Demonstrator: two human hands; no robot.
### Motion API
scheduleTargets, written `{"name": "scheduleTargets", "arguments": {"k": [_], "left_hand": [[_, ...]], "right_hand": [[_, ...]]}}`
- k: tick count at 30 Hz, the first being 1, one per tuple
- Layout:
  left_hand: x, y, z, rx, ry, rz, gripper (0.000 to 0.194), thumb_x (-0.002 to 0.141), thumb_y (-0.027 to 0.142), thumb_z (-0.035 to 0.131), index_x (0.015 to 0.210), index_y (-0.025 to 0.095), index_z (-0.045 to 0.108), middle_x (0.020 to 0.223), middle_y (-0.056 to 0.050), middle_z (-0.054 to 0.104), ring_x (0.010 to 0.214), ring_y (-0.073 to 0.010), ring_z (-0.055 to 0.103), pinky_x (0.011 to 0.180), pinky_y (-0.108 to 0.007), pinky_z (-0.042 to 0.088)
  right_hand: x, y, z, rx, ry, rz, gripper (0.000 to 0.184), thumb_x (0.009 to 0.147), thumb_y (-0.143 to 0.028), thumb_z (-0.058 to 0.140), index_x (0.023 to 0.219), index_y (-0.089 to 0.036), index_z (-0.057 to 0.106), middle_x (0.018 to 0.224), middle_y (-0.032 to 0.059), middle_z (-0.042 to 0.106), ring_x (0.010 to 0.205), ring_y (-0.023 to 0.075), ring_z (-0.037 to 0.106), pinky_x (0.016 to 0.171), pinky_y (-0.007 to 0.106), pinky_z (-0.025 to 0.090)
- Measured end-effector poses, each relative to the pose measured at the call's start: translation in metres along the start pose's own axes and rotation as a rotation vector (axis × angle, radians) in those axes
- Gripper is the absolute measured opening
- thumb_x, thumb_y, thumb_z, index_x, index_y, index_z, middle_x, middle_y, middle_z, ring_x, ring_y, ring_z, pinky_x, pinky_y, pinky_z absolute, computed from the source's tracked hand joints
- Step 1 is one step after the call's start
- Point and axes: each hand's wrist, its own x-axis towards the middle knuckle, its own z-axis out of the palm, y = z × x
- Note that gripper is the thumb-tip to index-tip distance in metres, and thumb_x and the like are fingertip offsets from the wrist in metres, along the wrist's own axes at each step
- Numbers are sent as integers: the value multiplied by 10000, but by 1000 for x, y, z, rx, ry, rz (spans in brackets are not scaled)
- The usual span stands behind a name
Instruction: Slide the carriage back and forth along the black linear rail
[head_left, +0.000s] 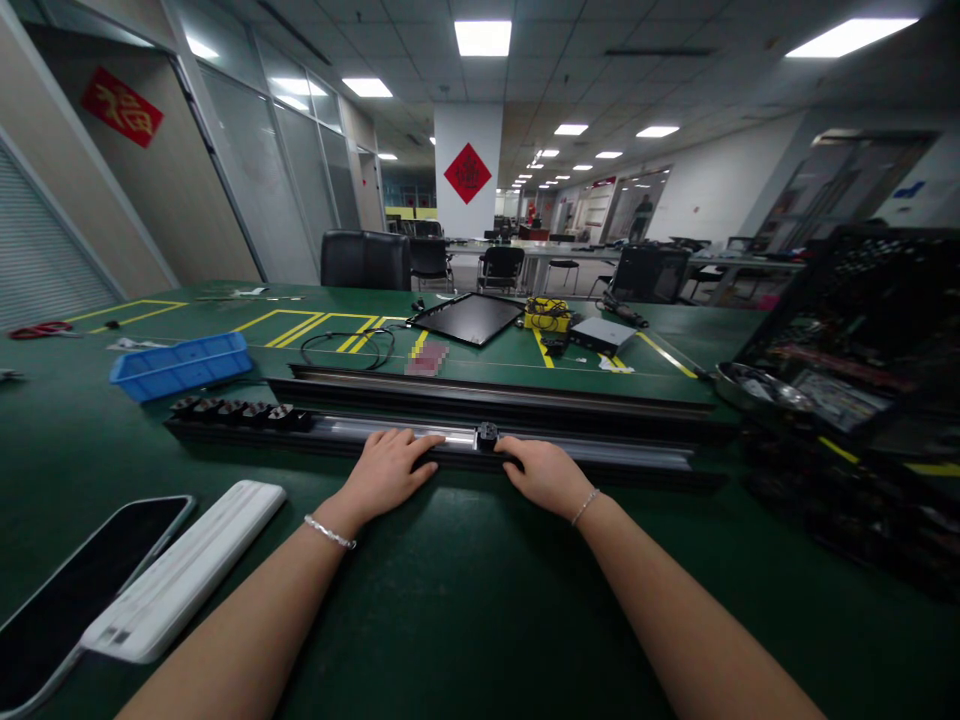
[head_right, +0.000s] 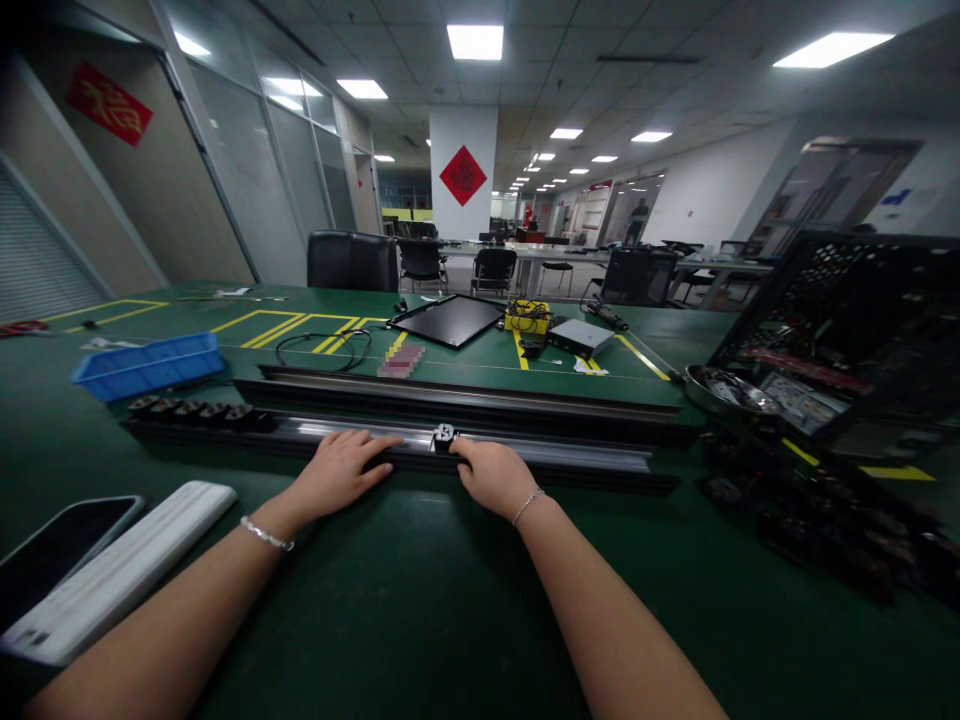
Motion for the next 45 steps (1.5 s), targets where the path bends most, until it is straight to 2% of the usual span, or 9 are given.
{"name": "scheduleTargets", "arguments": {"k": [19, 24, 29, 37, 45], "left_hand": [[1, 0, 1, 16, -1, 4, 417, 869, 448, 413, 1272, 357, 469, 966, -29, 592, 947, -219, 521, 850, -373, 324], [1, -2, 3, 10, 21, 15, 415, 872, 454, 407, 1271, 361, 467, 953, -25, 591, 940, -214, 519, 853, -367, 320], [1, -3, 4, 8, 26, 21, 414, 873, 454, 406, 1271, 359, 468, 951, -26, 595, 936, -217, 525, 852, -373, 323], [2, -1, 2, 9, 5, 3, 415, 867, 449, 418, 1270, 359, 469, 982, -31, 596, 965, -217, 523, 866, -371, 324], [2, -1, 2, 7, 3, 7, 414, 867, 448, 413, 1263, 350, 479, 988, -34, 599, 965, -223, 525, 861, -380, 327]], "right_hand": [[1, 0, 1, -8, 8, 5, 271, 810, -218, 474, 1061, -216, 577, 969, 45, 678, 870, 175, 616, 768, 263, 411], [0, 1, 0, 15, 7, 6, 289, 810, -208, 470, 1076, -218, 582, 992, 40, 680, 889, 175, 620, 800, 271, 424], [-3, 6, 0, 58, 19, -30, 343, 805, -183, 465, 1123, -217, 587, 1130, 36, 645, 1006, 168, 595, 898, 275, 417], [-7, 9, -1, 30, 1, -18, 382, 825, -202, 457, 1189, -246, 568, 1191, 20, 620, 1053, 171, 580, 934, 306, 419], [-8, 11, 3, 27, 18, -22, 395, 825, -164, 440, 1195, -228, 563, 1141, 31, 636, 1019, 165, 574, 920, 285, 402]]}}
